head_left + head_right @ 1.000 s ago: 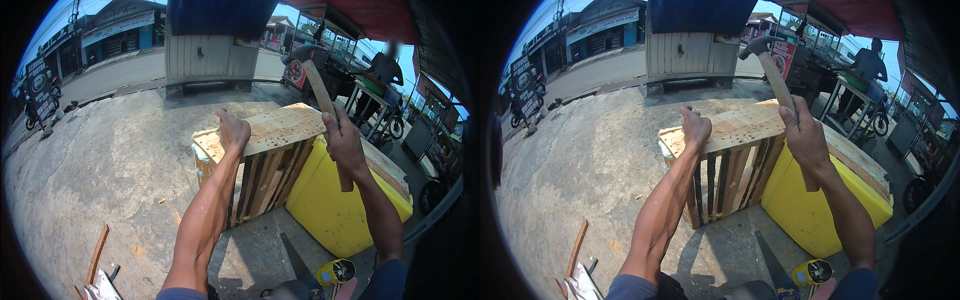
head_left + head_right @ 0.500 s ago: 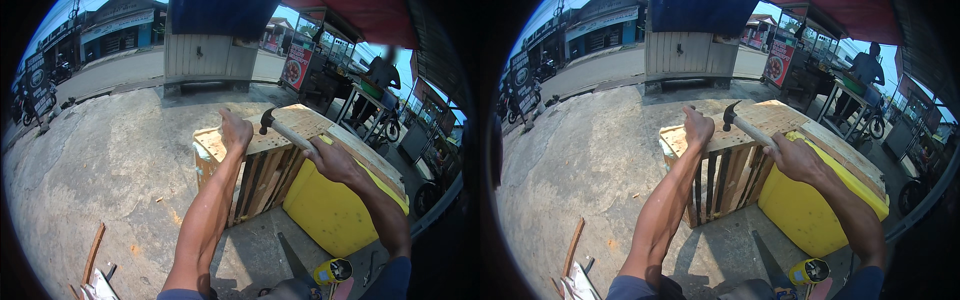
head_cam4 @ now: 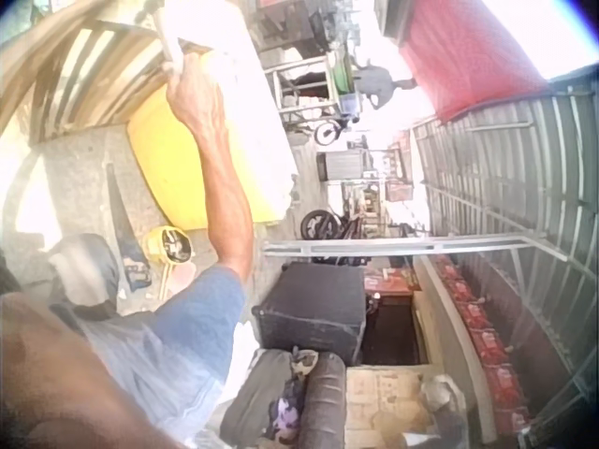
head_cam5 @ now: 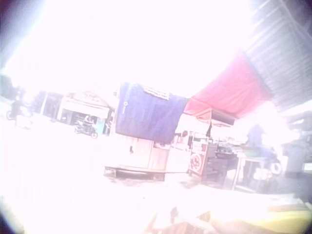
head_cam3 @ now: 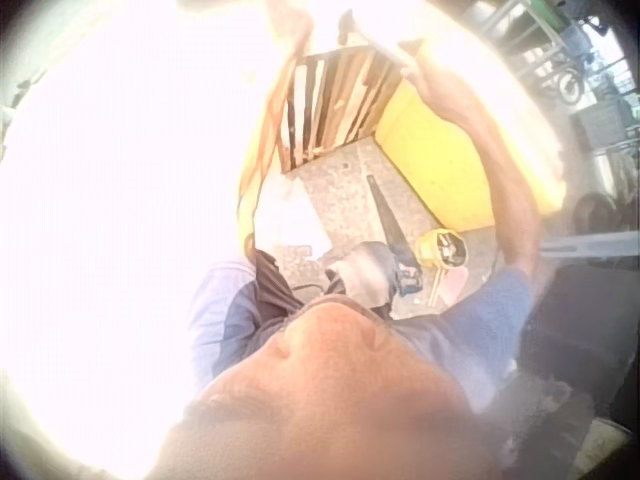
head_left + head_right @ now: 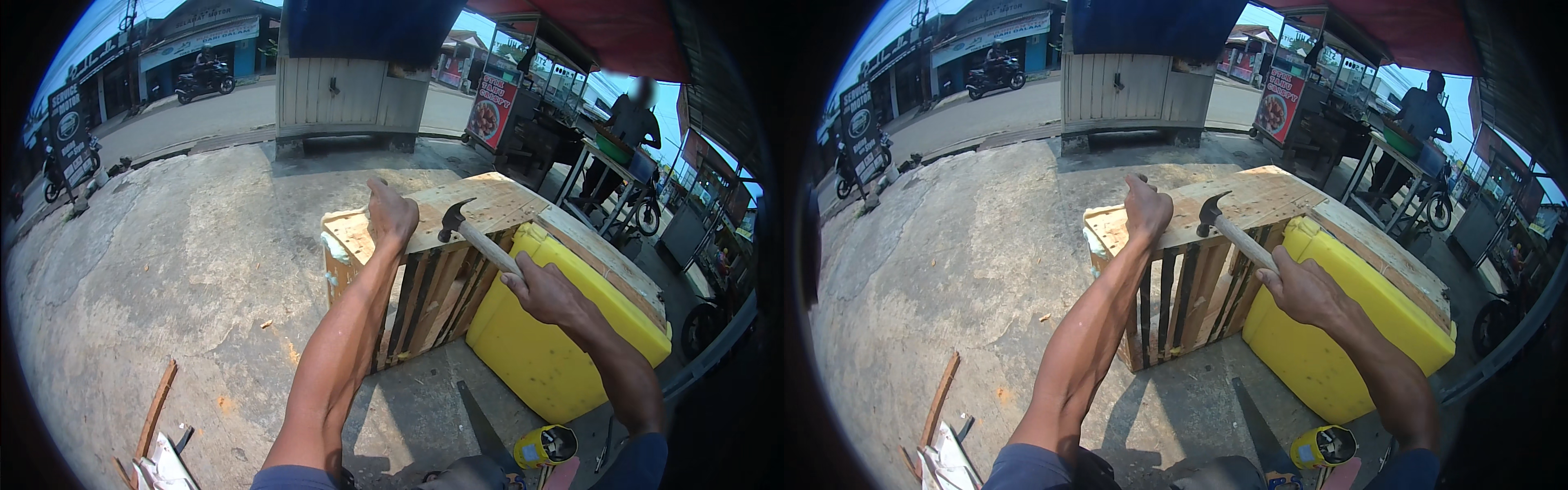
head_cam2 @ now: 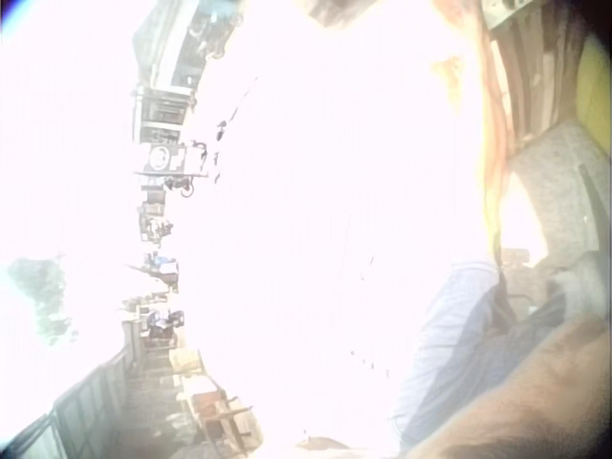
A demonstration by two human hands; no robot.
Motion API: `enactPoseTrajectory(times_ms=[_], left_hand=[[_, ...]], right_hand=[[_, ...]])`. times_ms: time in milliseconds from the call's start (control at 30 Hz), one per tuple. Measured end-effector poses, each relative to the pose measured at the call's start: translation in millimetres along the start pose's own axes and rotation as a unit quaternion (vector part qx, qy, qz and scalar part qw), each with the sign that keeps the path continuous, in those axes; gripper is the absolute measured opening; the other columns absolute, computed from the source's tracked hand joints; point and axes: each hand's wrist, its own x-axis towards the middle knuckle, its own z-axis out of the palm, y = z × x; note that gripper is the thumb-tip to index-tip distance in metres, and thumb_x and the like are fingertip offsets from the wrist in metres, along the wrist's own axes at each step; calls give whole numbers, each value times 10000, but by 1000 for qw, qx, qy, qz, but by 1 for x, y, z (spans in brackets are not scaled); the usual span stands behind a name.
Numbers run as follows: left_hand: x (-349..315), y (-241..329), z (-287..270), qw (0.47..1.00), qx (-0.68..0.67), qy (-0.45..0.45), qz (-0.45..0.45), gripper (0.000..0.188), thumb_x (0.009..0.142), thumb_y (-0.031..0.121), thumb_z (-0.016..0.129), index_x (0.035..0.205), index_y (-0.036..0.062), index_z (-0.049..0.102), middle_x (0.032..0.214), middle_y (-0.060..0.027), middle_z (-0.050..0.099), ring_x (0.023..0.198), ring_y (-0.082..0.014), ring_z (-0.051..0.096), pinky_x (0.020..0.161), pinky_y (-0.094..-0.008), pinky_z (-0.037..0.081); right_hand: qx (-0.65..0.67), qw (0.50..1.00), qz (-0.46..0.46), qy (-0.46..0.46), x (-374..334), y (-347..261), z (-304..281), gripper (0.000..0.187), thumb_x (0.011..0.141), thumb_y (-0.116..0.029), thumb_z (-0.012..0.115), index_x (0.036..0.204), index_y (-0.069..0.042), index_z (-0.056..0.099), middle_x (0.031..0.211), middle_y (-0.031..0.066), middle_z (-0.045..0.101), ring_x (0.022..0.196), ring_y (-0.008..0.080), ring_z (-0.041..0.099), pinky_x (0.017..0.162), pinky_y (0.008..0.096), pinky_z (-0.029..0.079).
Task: The person assembles a wooden structure by hammering nails into wooden slats and metal brackets. They use a hammer to secure the components together, occasionally adjusting the position of the structure.
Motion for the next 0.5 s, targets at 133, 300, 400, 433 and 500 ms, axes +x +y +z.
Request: enactPoseTrajectory(times_ms=[133,300,400,433,500], left_hand=[[1,-4,2,1000,11,12,4,473,831,29,562,1280,-33,430,1177,-359,631,1104,-526,629,954,-576,483],[6,-9,5,999,27,12,25,448,831,29,558,1262,-39,460,1109,-332,667,1067,-505,650,938,-569,492],[8,-12,5,999,39,7,29,435,828,34,553,1251,-39,479,1111,-306,680,1062,-477,665,937,-549,501],[8,-14,5,999,36,3,20,424,828,35,552,1241,-39,487,1110,-302,682,1061,-473,668,939,-543,502],[9,-13,3,999,33,3,21,402,827,37,550,1220,-38,504,1107,-293,688,1058,-463,673,943,-532,504]], right_hand=[[229,958,51,165,1,-2,2,382,1106,-420,471,1094,-39,493,658,201,620,662,420,679,687,570,480],[46,996,-14,73,11,9,1,427,1117,-437,441,1191,-18,487,624,207,605,548,394,652,562,506,484],[196,965,58,162,20,16,6,415,1114,-426,450,1178,-19,505,695,231,630,618,389,679,621,522,504],[152,980,58,111,21,20,6,396,1115,-409,451,1163,-19,502,685,219,634,618,398,678,617,530,507],[116,993,28,0,21,25,12,361,1116,-377,453,1134,-19,496,664,196,642,617,417,675,608,544,514]])
